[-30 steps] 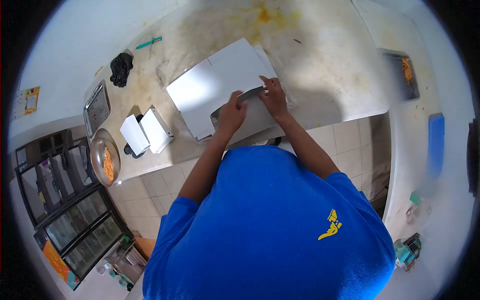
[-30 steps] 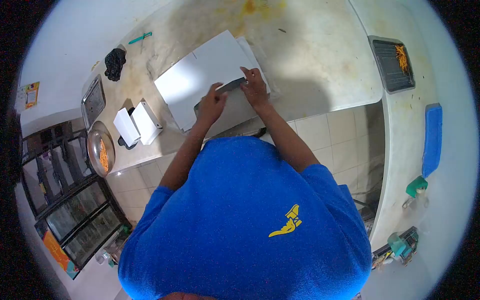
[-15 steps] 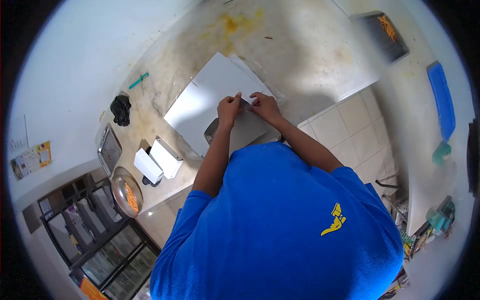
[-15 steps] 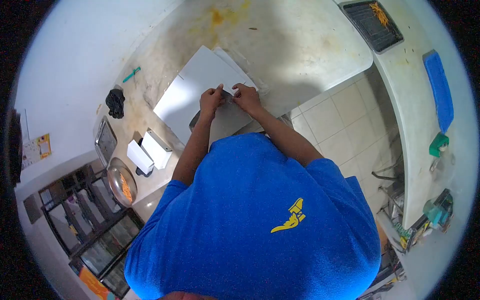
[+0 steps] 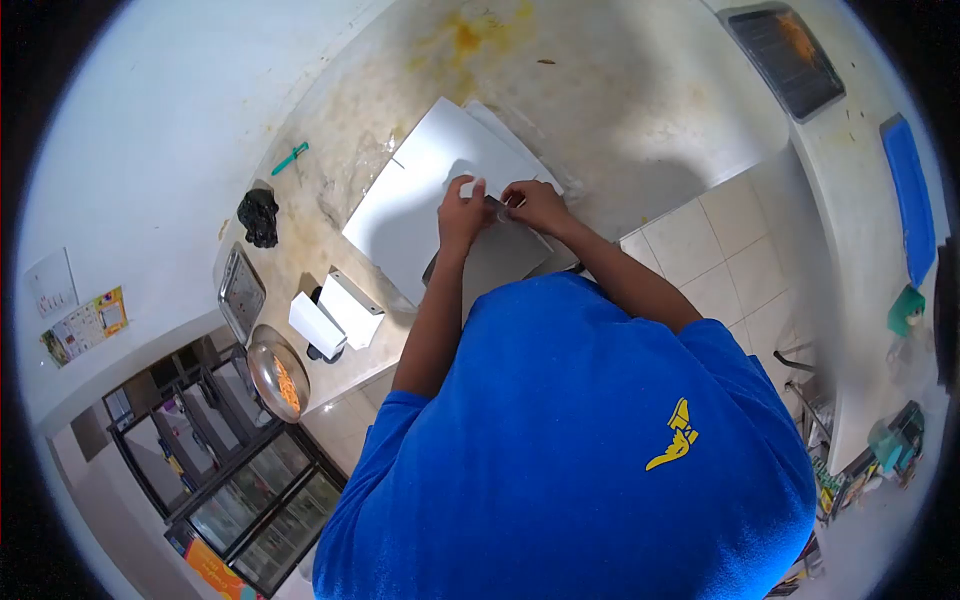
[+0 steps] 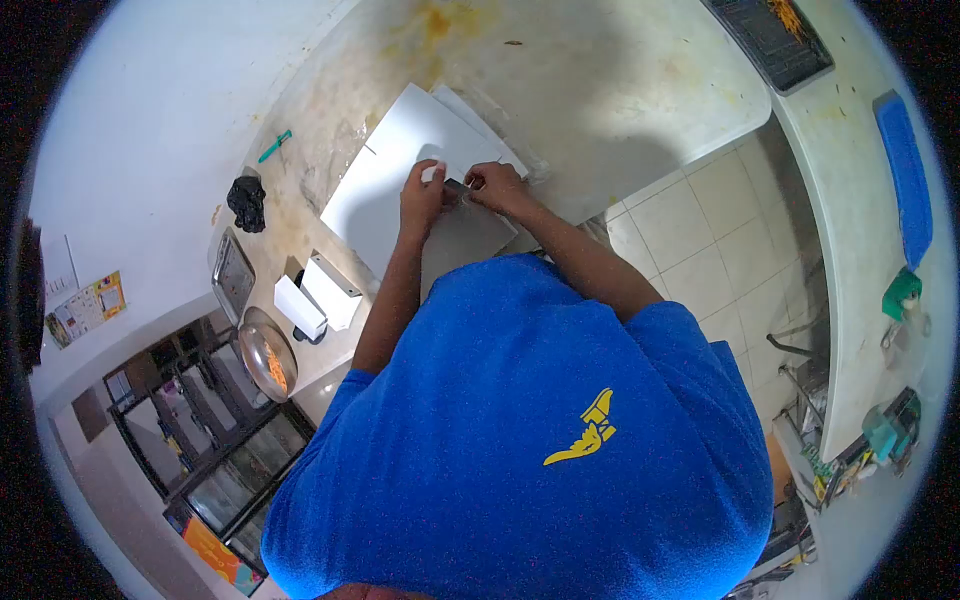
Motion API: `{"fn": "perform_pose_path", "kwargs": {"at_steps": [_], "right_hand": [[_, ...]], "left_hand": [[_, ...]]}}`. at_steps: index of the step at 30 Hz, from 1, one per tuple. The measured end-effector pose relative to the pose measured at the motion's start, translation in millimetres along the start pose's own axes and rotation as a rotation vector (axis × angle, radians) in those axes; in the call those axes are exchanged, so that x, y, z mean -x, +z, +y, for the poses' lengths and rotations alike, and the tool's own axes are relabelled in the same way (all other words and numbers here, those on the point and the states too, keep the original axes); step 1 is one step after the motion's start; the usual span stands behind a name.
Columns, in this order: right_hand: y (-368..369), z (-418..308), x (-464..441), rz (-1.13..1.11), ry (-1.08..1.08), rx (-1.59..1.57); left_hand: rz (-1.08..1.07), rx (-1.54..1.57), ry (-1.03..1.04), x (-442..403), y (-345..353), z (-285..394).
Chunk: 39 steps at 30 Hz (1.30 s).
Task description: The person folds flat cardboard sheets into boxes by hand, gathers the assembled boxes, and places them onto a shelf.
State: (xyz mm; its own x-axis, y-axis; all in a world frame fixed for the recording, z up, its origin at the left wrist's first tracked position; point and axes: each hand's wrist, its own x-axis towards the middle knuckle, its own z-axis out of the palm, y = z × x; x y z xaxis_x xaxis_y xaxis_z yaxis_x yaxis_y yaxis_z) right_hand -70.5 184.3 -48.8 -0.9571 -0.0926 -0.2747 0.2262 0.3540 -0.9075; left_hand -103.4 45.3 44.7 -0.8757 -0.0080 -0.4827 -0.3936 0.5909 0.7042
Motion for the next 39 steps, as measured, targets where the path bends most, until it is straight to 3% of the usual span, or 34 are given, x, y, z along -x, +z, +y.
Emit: {"fn": "perform_pose_path", "kwargs": {"at_steps": [3,6,9,11,12,15,18,21,24,27,33,39], "right_hand": [[-5.3,-0.1,-1.6,-0.009,0.029,-0.050],[-10.9,0.4,-6.2,-0.057,0.151,-0.233],[-6.1,5.0,-11.2,-0.092,0.202,-0.359],[-8.2,3.7,-17.0,-0.109,0.222,-0.436],[-10.6,1.2,-15.2,-0.127,0.251,-0.494],[-7.7,1.7,-13.0,-0.091,0.290,-0.570],[-5.0,3.8,-9.3,-0.051,0.311,-0.601],[-1.1,5.4,-9.2,-0.055,0.329,-0.649],[-8.0,-2.3,-11.8,-0.198,0.375,-0.659],[-9.2,-1.9,-14.1,-0.315,0.379,-0.660],[-13.2,-6.7,-18.0,-0.409,0.426,-0.730],[-11.4,-5.9,-19.2,-0.487,0.440,-0.726]], "left_hand": [[-0.167,-0.178,0.135,-15.8,-1.2,-15.9],[-0.054,-0.330,0.242,-12.6,3.1,-37.6],[0.092,-0.014,0.294,6.3,15.2,-56.3],[0.169,0.352,0.285,6.9,27.8,-63.8],[0.208,0.534,0.269,10.1,32.0,-67.7],[0.174,0.638,0.112,25.2,34.1,-53.8],[0.172,0.640,0.107,23.2,39.4,-61.2],[0.303,0.136,0.126,24.5,30.8,-61.8],[0.306,0.140,0.041,26.9,26.8,-51.0],[0.346,0.203,0.058,28.9,36.5,-52.0],[0.239,0.657,-0.239,39.6,36.6,-39.4],[0.224,0.525,-0.292,39.0,32.9,-32.6]]}}
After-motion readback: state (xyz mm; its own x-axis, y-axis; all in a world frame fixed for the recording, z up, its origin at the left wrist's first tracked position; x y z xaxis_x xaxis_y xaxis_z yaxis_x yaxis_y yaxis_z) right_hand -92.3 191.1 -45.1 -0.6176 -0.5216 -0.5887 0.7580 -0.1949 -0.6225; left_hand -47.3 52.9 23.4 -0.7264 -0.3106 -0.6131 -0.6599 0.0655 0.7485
